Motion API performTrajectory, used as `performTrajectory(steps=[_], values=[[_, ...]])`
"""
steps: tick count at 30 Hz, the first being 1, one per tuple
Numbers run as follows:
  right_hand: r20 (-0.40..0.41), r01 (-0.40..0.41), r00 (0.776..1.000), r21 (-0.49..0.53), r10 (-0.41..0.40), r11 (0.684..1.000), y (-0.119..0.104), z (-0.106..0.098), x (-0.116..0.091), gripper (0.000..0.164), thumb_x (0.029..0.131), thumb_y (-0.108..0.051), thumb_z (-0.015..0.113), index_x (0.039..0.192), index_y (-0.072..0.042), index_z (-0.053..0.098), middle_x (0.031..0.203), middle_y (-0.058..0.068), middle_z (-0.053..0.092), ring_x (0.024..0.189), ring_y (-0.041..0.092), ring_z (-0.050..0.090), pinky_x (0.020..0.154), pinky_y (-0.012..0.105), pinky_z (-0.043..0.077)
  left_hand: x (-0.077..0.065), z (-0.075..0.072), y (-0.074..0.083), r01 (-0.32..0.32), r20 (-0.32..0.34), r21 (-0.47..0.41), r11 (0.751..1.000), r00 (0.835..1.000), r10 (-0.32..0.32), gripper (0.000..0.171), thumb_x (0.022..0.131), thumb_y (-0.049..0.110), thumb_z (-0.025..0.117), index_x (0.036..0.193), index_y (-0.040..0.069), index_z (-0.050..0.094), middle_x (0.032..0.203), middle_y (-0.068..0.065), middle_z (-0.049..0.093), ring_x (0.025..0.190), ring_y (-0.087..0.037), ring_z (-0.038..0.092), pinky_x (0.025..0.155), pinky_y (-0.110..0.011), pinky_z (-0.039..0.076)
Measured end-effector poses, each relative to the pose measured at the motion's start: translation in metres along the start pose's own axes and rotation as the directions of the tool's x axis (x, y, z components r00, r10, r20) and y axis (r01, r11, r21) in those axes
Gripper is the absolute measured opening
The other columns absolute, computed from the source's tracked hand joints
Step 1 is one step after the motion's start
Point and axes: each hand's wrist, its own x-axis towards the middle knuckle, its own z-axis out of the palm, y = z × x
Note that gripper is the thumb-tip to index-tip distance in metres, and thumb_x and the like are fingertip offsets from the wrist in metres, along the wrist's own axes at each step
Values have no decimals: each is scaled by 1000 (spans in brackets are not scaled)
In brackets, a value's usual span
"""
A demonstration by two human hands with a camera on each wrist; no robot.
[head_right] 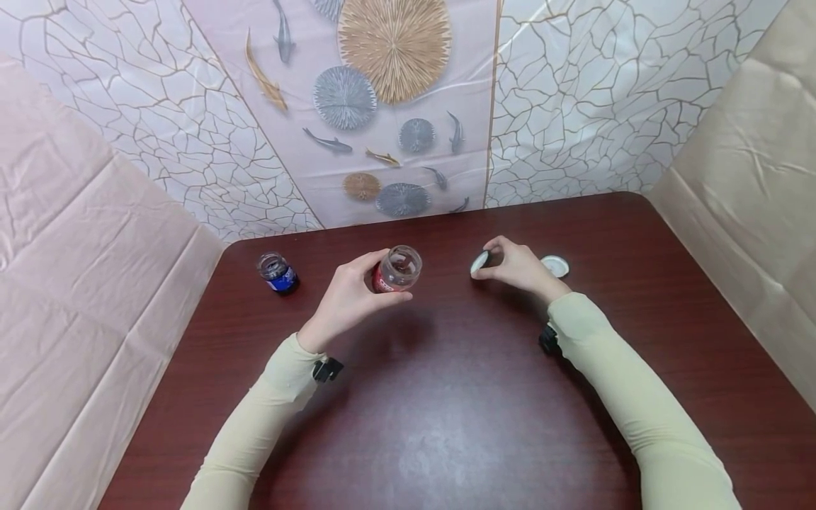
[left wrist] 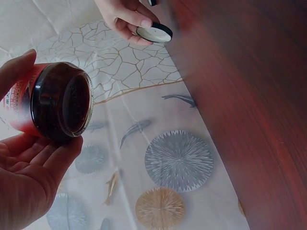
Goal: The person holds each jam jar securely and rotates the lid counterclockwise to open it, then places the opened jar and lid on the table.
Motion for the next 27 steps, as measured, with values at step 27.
performTrajectory(steps=[27], values=[[65, 14, 998, -56, -11, 998, 7, 1, 0, 66, 73, -43, 77, 122, -6, 54, 118, 17, 57, 111, 29, 50, 93, 45, 36, 1, -1, -1, -2, 7, -12, 1000, 1000, 2, 61, 67, 44, 80, 117, 14, 60, 106, 6, 62, 95, -5, 56, 81, -22, 44]])
